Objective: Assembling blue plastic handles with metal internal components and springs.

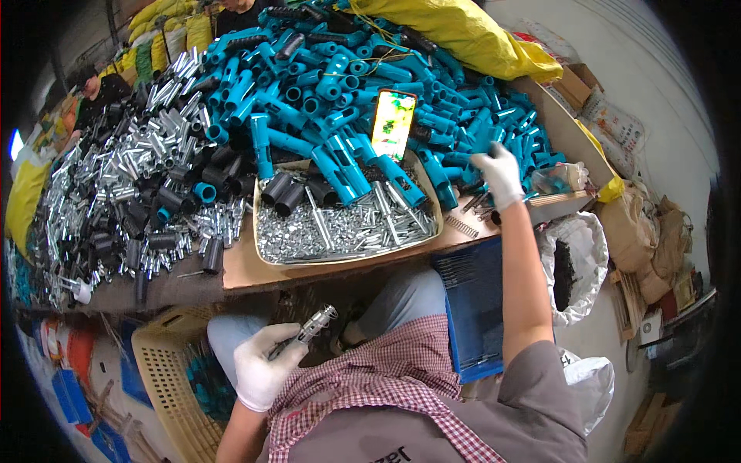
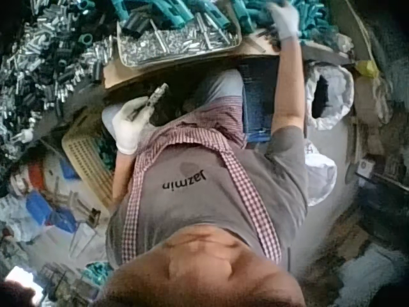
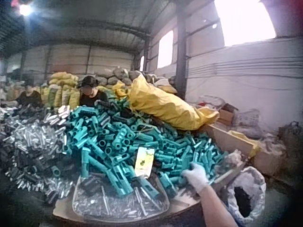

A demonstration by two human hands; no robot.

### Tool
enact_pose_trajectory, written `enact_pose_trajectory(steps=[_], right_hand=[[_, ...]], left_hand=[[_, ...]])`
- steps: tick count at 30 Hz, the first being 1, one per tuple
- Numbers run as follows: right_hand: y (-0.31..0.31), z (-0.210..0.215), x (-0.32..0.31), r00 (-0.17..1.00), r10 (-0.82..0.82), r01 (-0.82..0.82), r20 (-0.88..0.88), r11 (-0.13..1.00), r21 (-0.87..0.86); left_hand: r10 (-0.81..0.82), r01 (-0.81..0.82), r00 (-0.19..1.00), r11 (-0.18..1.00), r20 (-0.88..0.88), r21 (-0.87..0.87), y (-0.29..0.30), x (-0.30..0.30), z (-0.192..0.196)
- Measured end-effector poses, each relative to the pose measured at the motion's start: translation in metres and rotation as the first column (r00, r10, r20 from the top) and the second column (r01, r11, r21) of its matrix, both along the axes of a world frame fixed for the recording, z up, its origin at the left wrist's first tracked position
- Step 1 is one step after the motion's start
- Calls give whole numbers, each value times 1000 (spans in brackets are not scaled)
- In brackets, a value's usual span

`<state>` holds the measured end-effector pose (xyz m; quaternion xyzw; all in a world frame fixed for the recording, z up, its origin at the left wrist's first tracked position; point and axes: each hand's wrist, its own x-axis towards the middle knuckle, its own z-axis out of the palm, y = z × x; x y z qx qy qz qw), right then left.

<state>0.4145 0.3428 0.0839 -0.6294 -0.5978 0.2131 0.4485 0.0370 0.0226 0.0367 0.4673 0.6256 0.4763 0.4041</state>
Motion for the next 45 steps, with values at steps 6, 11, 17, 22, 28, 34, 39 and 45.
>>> enact_pose_trajectory(steps=[6, 11, 17, 22, 28, 34, 39, 45], right_hand=[[-116, 16, -68, 557, 569, -697, -604, 716, 32], [-167, 9, -116, 411, 904, -856, -115, 339, -391], [-160, 3, -138, 120, 988, -917, -94, 74, -392], [-197, -15, -162, 262, 965, -904, 18, 252, -345], [-187, -17, -161, 249, 870, -844, -425, -19, -535], [-192, -45, -154, 231, 890, -918, -392, 66, -391], [-199, -39, -147, 269, 952, -901, -145, 196, -386], [-195, -22, -152, 343, 817, -779, -463, -29, -627]], left_hand=[[73, -73, 995, 997, -60, 4, -1, -10, 5], [-6, 45, 961, 990, -277, 135, 3, -14, 18], [-300, 383, 869, 912, -393, 150, -3, -22, 19], [-213, 304, 861, 943, -461, 132, -5, -9, 16], [-360, 442, 817, 893, -451, 88, -8, -7, 10], [-356, 458, 816, 879, -455, 133, -6, -3, 5], [-306, 416, 823, 898, -479, 141, -6, 0, -3], [-367, 480, 813, 862, -452, 163, -2, 2, -1]])
